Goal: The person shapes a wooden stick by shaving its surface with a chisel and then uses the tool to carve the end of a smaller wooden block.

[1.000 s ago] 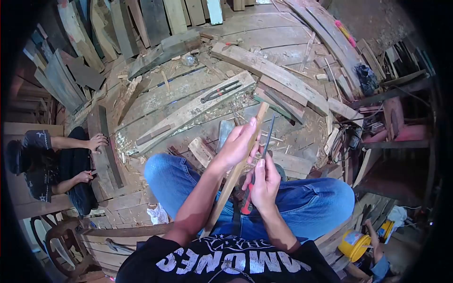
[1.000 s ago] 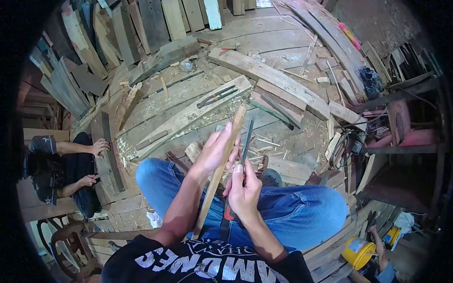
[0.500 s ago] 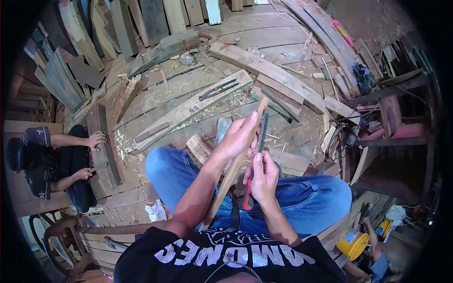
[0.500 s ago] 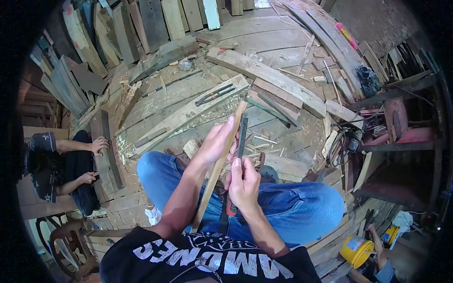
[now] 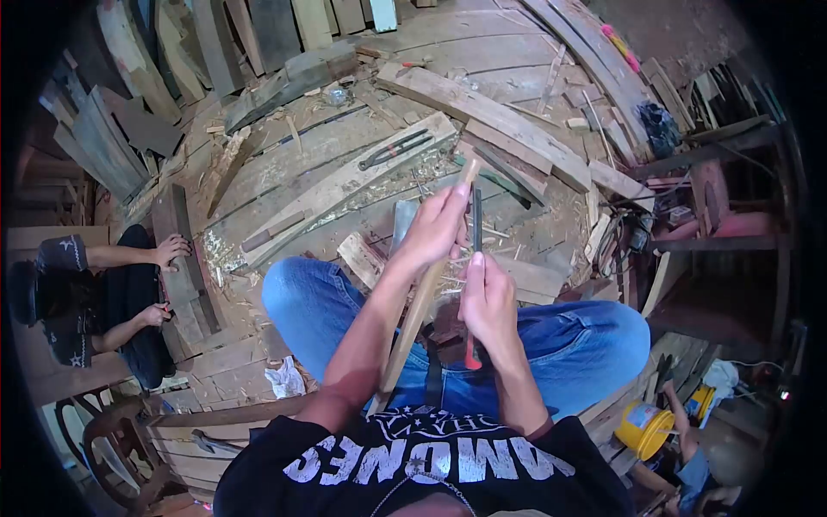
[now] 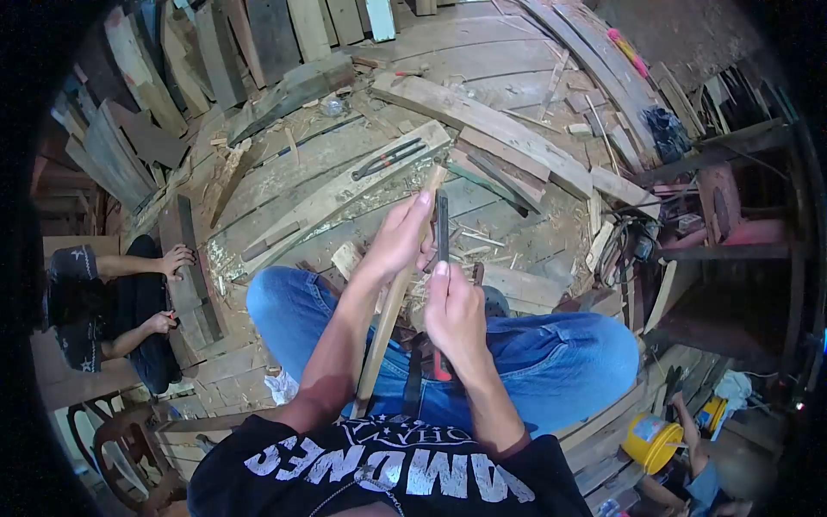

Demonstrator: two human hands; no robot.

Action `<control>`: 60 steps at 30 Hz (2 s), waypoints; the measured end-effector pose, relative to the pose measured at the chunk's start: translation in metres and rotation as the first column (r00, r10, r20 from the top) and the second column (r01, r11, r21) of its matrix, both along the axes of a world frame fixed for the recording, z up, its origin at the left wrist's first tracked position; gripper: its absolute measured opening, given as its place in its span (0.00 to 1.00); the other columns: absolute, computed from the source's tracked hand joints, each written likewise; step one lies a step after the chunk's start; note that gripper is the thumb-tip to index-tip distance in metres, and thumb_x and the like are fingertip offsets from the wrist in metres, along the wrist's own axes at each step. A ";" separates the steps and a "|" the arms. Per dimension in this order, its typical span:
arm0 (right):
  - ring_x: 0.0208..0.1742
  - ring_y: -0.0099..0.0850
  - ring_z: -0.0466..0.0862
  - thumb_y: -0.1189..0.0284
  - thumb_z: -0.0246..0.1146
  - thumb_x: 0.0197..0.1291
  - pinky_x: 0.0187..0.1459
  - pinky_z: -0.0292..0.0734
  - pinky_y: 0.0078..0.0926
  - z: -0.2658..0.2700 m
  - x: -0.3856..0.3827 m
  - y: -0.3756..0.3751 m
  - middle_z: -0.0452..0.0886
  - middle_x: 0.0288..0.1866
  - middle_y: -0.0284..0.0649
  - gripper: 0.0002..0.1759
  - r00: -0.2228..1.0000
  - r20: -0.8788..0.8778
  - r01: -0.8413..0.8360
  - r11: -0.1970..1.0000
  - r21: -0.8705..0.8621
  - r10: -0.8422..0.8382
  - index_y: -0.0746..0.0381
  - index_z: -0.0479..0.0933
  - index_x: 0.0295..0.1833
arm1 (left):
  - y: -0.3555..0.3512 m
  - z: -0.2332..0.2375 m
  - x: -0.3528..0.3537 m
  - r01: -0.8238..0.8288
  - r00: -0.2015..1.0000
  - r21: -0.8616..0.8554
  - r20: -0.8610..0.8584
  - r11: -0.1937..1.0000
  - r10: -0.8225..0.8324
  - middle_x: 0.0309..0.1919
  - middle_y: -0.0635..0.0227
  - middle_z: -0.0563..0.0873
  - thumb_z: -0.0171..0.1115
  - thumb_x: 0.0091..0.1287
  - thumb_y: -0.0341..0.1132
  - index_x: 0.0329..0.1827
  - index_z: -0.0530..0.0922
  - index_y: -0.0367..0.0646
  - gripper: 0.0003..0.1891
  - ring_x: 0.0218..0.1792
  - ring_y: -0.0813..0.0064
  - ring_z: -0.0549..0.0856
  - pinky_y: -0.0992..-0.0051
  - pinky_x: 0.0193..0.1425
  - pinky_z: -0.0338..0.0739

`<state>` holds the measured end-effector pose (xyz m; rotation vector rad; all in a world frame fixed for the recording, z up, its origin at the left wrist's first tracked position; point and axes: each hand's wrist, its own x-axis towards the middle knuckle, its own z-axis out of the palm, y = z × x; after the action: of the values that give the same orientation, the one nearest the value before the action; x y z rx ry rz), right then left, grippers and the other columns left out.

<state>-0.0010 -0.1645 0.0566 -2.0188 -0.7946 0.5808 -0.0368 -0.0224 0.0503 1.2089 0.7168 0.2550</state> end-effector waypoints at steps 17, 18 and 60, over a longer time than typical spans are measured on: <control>0.40 0.60 0.82 0.65 0.47 0.70 0.47 0.76 0.53 -0.044 0.003 0.040 0.80 0.31 0.66 0.24 1.000 0.029 0.023 0.883 -0.468 -0.011 0.73 0.80 0.35 | 0.004 -0.115 0.020 0.019 0.967 -0.070 -0.251 0.997 -0.036 0.19 0.70 0.76 0.40 0.75 0.57 0.25 0.77 0.42 0.31 0.21 0.77 0.73 0.70 0.27 0.67; 0.43 0.61 0.82 0.66 0.48 0.68 0.48 0.75 0.54 -0.044 0.002 0.041 0.80 0.34 0.67 0.22 1.000 -0.004 0.008 0.865 -0.502 -0.012 0.74 0.81 0.35 | 0.004 -0.117 0.021 0.019 0.966 -0.075 -0.255 0.997 -0.037 0.19 0.70 0.76 0.40 0.75 0.57 0.25 0.77 0.42 0.31 0.21 0.77 0.73 0.70 0.27 0.67; 0.40 0.59 0.83 0.65 0.51 0.65 0.46 0.77 0.53 -0.056 0.003 0.036 0.80 0.31 0.65 0.22 0.996 0.080 0.066 0.878 -0.473 -0.032 0.73 0.81 0.32 | -0.007 -0.140 0.025 -0.017 0.964 -0.108 -0.266 0.994 -0.013 0.17 0.66 0.78 0.38 0.76 0.55 0.29 0.79 0.38 0.31 0.16 0.73 0.76 0.70 0.21 0.69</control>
<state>0.0017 -0.1287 0.0006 -2.5148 -0.6824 0.7340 -0.0118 -0.0299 -0.0896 1.1488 0.9539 0.0527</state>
